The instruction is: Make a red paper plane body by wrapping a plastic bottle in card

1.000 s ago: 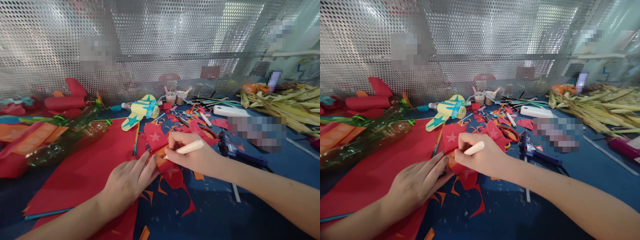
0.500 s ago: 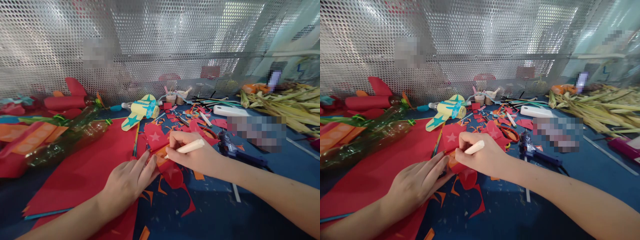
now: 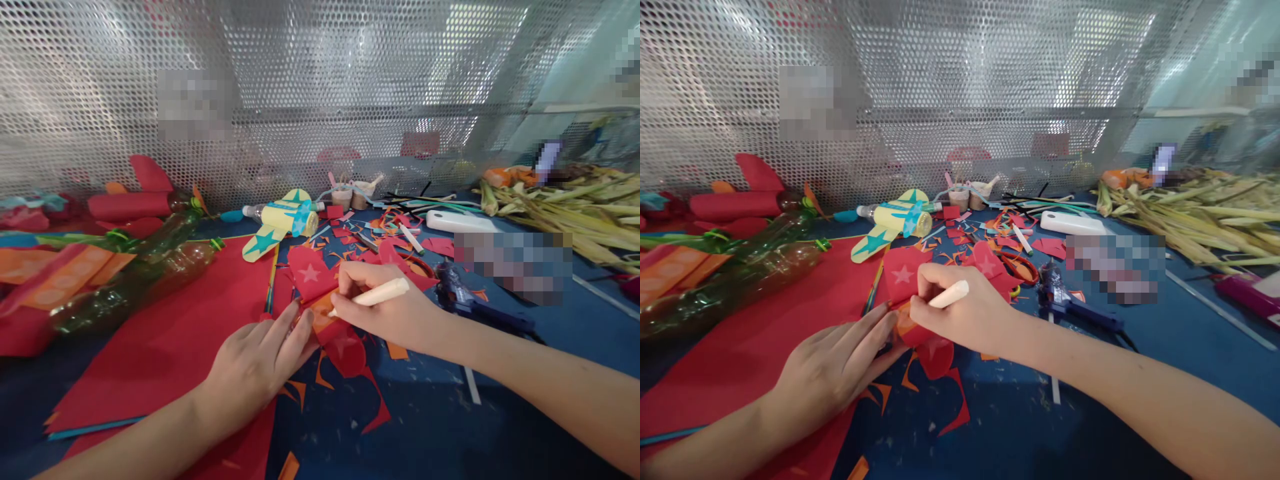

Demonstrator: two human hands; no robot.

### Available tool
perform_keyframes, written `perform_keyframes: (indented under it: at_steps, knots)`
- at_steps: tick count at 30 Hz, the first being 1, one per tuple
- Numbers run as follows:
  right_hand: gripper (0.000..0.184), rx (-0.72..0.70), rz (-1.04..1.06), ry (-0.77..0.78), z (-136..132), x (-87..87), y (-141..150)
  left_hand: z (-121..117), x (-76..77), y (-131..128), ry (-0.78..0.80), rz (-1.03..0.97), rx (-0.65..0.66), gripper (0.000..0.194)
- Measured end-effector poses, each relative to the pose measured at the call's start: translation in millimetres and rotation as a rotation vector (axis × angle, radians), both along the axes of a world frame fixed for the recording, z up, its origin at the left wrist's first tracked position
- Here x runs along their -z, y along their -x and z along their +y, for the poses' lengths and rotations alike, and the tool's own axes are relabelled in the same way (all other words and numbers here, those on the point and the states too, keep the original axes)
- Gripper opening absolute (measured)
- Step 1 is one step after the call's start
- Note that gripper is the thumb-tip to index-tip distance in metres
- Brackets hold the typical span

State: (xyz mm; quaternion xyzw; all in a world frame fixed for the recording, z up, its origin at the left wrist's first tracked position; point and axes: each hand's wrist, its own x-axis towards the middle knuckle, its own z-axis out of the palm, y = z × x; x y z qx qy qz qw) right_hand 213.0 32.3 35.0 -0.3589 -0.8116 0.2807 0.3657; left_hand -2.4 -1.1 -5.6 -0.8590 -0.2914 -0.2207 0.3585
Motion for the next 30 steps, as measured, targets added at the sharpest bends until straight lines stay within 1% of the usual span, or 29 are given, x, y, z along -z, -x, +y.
perform_keyframes:
  at_steps: [6, 14, 21, 25, 27, 30]
  knots:
    - [0.021, -0.001, -0.001, -0.036, -0.5, 0.7, 0.4, 0.1, 0.1, 1.2, -0.006, 0.005, 0.005, 0.023]
    - [0.022, 0.009, 0.000, -0.018, -1.1, -2.1, -0.7, 1.0, 0.3, 2.2, -0.022, 0.001, 0.024, 0.025]
    - [0.021, 0.021, 0.021, -0.034, 1.3, -0.2, -0.8, 2.5, 1.2, 2.1, -0.002, 0.004, 0.038, 0.025]
    - [0.024, 0.011, 0.035, -0.039, 0.6, -0.2, -0.9, 2.6, 1.7, 1.5, -0.008, -0.004, 0.035, 0.025]
    - [0.022, 0.003, 0.113, -0.004, 0.2, -0.4, -0.9, 2.3, 1.3, 1.1, -0.007, -0.002, 0.023, 0.025]
    - [0.014, -0.057, 0.261, 0.139, 0.2, 0.6, -0.9, 1.1, 0.3, 0.7, -0.010, 0.005, 0.010, 0.023]
